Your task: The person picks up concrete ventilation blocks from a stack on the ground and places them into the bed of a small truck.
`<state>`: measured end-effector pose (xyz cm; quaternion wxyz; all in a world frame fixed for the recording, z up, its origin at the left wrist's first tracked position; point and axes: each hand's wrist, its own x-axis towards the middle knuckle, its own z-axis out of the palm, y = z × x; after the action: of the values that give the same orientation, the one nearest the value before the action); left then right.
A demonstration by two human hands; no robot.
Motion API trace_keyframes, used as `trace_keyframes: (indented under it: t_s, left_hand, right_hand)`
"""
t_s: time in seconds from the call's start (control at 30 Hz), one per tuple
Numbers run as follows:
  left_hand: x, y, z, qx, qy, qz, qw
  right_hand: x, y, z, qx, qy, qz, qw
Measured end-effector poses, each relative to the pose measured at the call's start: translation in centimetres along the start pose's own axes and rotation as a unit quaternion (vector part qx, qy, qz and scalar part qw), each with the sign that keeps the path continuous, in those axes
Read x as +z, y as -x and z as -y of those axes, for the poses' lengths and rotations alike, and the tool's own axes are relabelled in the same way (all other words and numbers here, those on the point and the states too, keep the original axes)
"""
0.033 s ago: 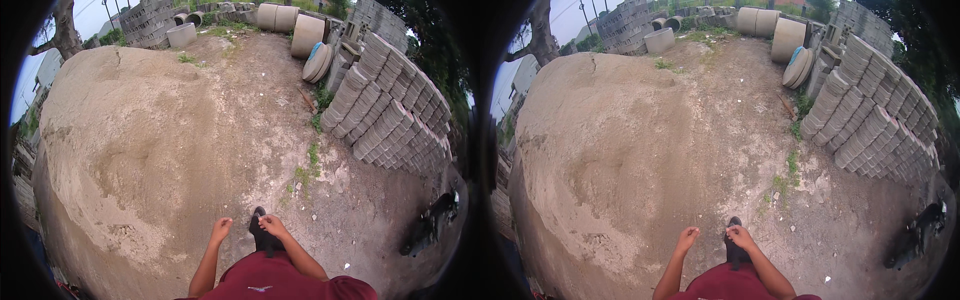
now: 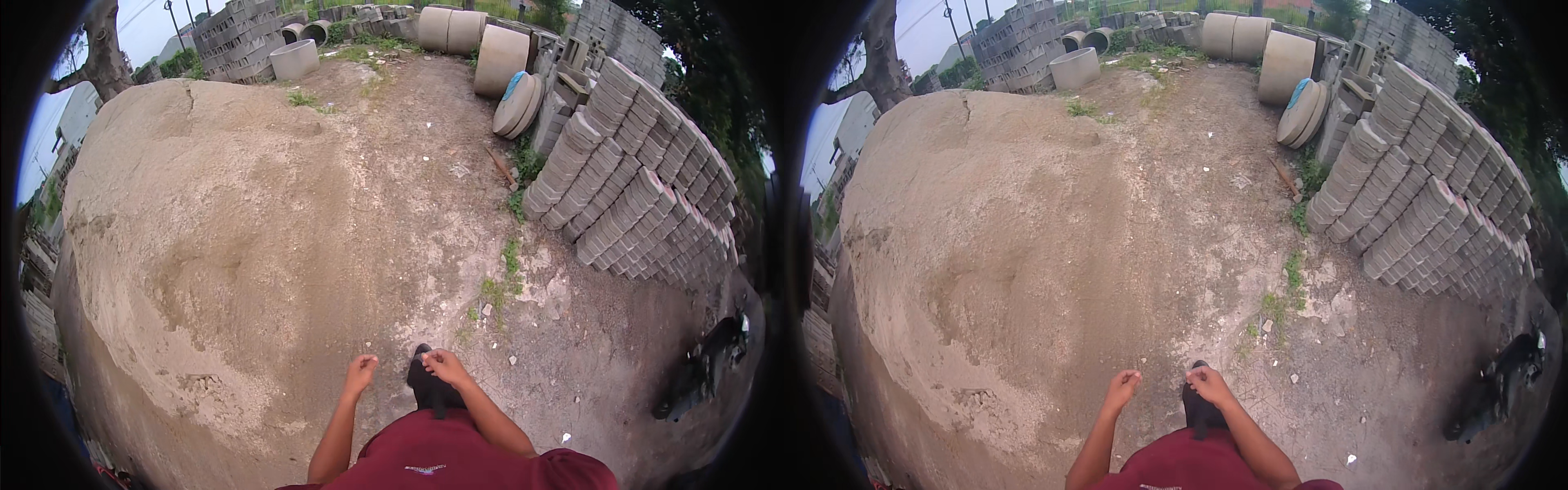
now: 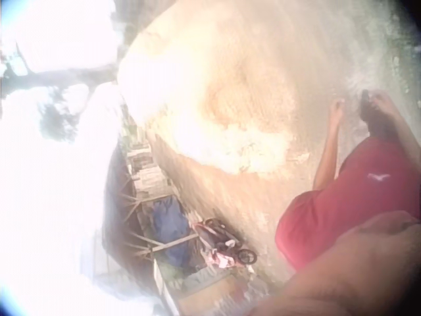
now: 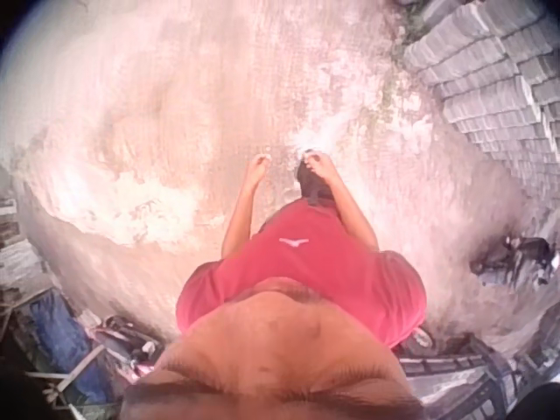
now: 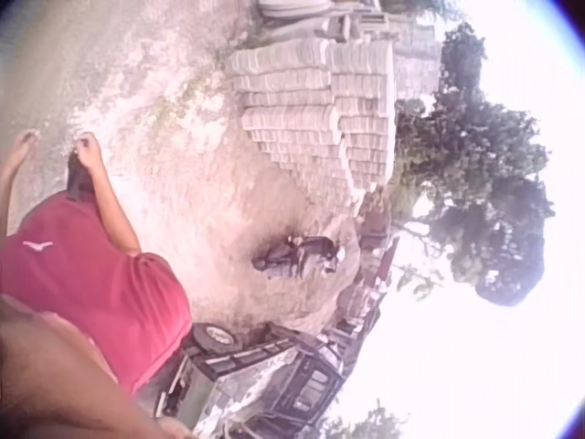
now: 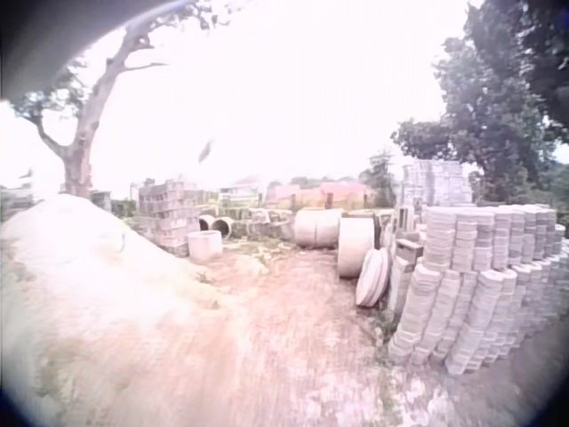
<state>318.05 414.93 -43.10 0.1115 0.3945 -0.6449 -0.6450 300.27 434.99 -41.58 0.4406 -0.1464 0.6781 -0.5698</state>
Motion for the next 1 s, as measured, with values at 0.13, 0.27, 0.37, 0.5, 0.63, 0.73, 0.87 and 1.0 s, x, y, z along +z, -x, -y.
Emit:
trace_keyframes:
  t_s: [0.13, 0.27, 0.37, 0.5, 0.63, 0.73, 0.87, 1.0]
  left_hand:
    - [0.3, -12.0, -10.3, -0.038, 0.070, -0.015, 0.997]
    - [1.7, -22.9, -18.5, 0.043, 0.048, -0.008, 0.998]
    - [2.5, -30.9, -22.8, 0.039, 0.045, 0.000, 0.998]
    - [1.7, -42.6, -25.6, 0.031, 0.073, 0.016, 0.997]
    - [-0.6, -56.0, -29.9, 0.026, 0.081, 0.034, 0.996]
    - [-3.1, -66.2, -36.1, 0.029, 0.024, 0.019, 0.999]
    - [-5.8, -78.6, -45.2, 0.084, -0.001, 0.013, 0.996]
    - [-7.0, -90.0, -51.5, 0.092, 0.015, 0.016, 0.996]
  right_hand:
    - [-3.4, -11.4, 10.0, -0.029, 0.010, -0.031, 0.999]
    - [-6.1, -22.4, 16.7, -0.069, 0.020, -0.023, 0.997]
    - [-7.0, -29.5, 21.4, -0.050, 0.013, -0.007, 0.999]
    - [-7.5, -41.5, 25.1, -0.005, 0.047, -0.005, 0.999]
    - [-7.2, -54.6, 30.8, 0.008, 0.037, -0.014, 0.999]
    - [-6.8, -63.5, 38.1, -0.018, 0.044, -0.034, 0.998]
    - [-7.0, -74.4, 48.5, -0.058, 0.026, -0.040, 0.997]
    - [-8.1, -85.2, 55.1, -0.117, 0.016, -0.089, 0.989]
